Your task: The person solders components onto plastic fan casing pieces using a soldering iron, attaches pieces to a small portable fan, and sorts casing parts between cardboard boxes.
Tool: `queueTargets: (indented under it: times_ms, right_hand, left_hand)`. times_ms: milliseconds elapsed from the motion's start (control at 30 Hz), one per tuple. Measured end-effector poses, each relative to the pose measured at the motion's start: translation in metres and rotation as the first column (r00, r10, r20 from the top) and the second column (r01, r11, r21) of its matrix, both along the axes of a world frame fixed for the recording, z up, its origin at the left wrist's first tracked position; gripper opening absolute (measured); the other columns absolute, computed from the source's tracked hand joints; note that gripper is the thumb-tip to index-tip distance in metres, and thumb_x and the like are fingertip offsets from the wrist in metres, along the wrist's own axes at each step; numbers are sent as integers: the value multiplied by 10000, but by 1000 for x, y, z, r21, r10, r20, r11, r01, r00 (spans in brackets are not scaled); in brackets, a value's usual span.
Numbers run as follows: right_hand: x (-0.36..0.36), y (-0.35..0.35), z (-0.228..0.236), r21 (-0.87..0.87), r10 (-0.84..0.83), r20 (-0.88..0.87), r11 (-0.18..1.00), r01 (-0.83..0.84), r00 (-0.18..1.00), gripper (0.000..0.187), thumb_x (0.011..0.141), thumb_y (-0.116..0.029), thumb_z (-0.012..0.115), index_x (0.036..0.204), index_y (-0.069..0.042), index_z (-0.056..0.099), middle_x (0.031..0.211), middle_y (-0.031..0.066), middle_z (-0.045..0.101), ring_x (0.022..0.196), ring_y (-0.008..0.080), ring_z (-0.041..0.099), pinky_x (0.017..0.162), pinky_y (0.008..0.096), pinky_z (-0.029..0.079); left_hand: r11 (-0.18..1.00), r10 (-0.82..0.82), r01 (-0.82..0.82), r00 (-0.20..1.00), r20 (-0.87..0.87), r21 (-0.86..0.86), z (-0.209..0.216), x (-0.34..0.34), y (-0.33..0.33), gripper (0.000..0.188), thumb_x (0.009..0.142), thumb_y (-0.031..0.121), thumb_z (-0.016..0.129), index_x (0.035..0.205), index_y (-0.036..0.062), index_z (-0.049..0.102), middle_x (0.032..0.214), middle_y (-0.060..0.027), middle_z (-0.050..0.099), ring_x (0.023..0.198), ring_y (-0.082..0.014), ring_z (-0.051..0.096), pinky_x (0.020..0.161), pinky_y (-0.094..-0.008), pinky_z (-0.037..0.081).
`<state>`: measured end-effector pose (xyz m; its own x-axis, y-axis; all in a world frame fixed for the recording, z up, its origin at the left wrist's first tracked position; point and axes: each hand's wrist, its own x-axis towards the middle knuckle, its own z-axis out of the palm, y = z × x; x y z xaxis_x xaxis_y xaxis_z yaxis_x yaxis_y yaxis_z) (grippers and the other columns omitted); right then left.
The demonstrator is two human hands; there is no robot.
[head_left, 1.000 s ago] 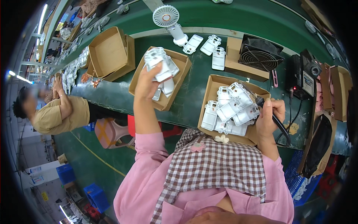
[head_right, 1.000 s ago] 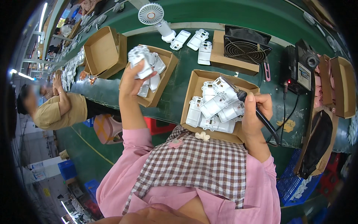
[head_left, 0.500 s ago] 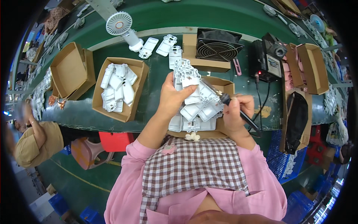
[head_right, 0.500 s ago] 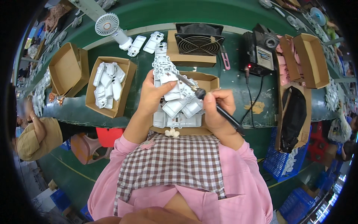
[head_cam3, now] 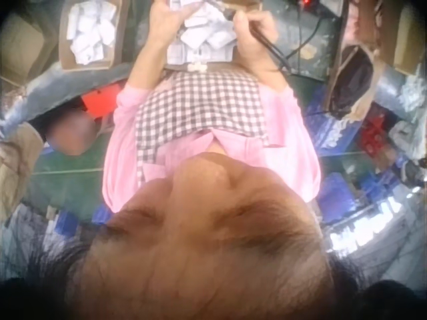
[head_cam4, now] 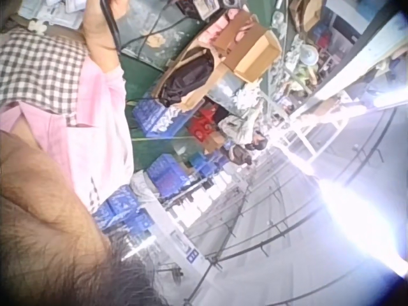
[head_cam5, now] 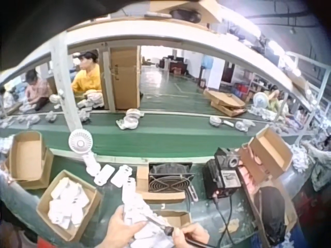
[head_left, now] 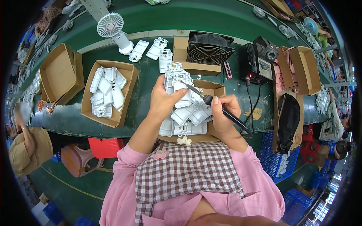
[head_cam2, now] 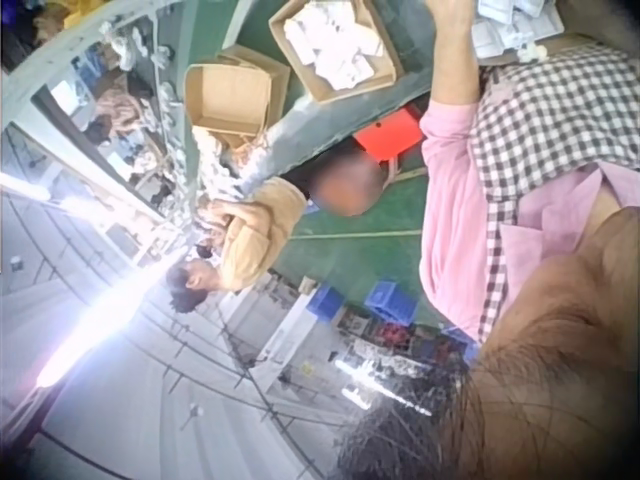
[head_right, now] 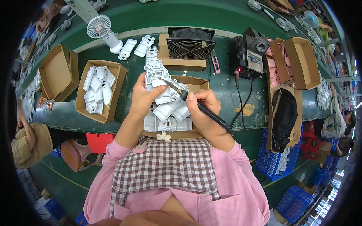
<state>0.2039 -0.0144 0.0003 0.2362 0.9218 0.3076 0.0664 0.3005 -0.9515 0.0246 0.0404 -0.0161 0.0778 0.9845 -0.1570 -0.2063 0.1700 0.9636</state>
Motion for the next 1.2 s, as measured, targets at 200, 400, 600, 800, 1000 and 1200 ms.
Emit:
queueTargets:
  times_ms: [200,400,600,800,1000,1200]
  right_hand:
    - [-1,-1,4,-8,1,11,1000,-1,1000,148,843,-35,652,799,-16,512,671,17,561,584,41,477,523,206,394]
    - [-1,-1,4,-27,7,15,1000,-7,1000,150,846,-37,651,795,-18,511,677,18,565,586,42,475,526,207,396]
    - [1,1,0,5,8,36,1000,-8,999,151,850,-36,645,796,-18,505,688,26,567,589,48,479,529,206,393]
    - [1,0,2,3,24,-72,1000,-23,997,151,856,-38,639,800,-17,500,678,29,564,588,51,478,533,207,393]
    - [-2,1,3,-25,27,-48,999,-28,998,159,857,-48,648,800,-19,502,669,18,557,582,44,467,525,207,386]
    - [-2,2,3,-30,49,-23,998,-50,999,162,857,-57,654,801,-20,507,660,16,556,574,43,461,520,206,385]
  left_hand:
    - [1000,6,-6,1000,-13,5,1,-1,-1,498,728,49,753,1148,-31,496,1022,-107,639,894,-145,624,771,-284,514]
    - [1000,-10,10,1000,-21,2,4,-1,-1,490,748,18,735,1164,-32,482,1036,-102,631,911,-142,619,797,-277,511]
    - [1000,-3,3,1000,-14,-7,3,-1,-1,508,745,26,738,1175,-34,476,1042,-108,627,919,-150,618,807,-285,509]
    - [999,-23,22,999,-25,-24,4,-2,-1,527,742,37,743,1187,-38,470,1048,-113,624,924,-157,617,812,-288,508]
    - [1000,-22,21,997,-78,-10,1,-2,-2,524,738,40,747,1178,-36,473,1052,-113,623,924,-156,617,810,-288,507]
    - [1000,-21,19,995,-94,-25,4,-1,-2,515,735,27,742,1172,-32,477,1041,-108,624,913,-152,618,795,-285,512]
